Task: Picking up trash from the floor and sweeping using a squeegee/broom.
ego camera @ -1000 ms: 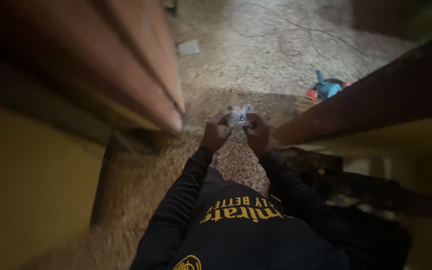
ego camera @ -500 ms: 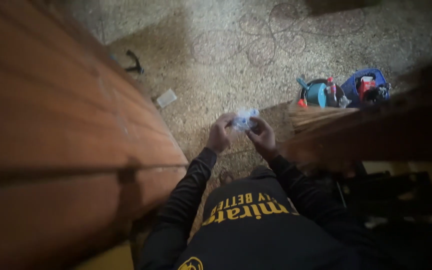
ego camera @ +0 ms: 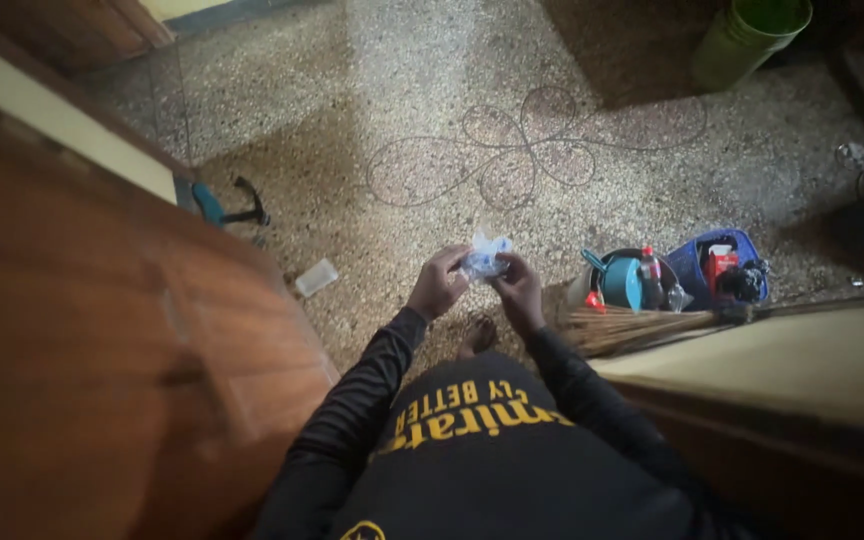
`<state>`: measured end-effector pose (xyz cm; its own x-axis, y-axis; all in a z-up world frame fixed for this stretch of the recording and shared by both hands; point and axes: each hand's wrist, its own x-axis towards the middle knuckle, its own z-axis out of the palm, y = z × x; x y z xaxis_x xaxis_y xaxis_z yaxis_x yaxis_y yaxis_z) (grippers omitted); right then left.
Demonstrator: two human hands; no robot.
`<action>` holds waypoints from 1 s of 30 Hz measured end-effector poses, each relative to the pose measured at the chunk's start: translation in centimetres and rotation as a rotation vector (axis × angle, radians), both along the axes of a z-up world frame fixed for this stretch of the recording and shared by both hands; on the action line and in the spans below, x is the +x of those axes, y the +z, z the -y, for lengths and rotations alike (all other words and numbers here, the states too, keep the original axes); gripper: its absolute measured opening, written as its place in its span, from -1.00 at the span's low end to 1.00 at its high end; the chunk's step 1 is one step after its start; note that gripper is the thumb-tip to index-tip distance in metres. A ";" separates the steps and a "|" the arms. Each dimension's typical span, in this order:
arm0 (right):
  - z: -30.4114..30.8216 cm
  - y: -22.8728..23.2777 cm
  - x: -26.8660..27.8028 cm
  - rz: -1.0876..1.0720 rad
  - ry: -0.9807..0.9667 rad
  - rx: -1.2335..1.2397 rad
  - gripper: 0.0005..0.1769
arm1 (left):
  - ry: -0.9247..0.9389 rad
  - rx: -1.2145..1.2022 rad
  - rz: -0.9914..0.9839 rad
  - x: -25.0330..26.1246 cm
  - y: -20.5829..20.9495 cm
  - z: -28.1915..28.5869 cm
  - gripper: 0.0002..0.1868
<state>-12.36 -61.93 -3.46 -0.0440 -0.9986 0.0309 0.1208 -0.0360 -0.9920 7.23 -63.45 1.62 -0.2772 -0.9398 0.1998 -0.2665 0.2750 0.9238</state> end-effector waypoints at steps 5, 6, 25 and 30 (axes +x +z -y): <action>10.5 0.8 -3.4 -0.105 -0.068 -0.033 -0.56 | -0.087 -0.003 -0.054 -2.8 -0.7 11.6 -0.50; 10.9 1.4 -3.9 -0.139 -0.080 -0.037 -0.57 | -0.106 0.029 -0.090 -3.3 -1.4 12.6 -0.52; 28.6 2.6 -11.3 -0.017 -0.831 0.026 -0.61 | -0.722 0.002 0.010 -18.9 2.2 42.0 -0.63; 31.7 3.2 -12.3 -0.034 -0.973 0.100 -0.61 | -0.931 -0.218 0.015 -23.0 2.4 47.7 -0.69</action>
<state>-24.63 -93.68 -0.26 -0.8505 -0.5248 -0.0351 0.0537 -0.0202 -0.9984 -15.72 -111.10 4.02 -0.8986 -0.2835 0.3350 0.1348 0.5481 0.8255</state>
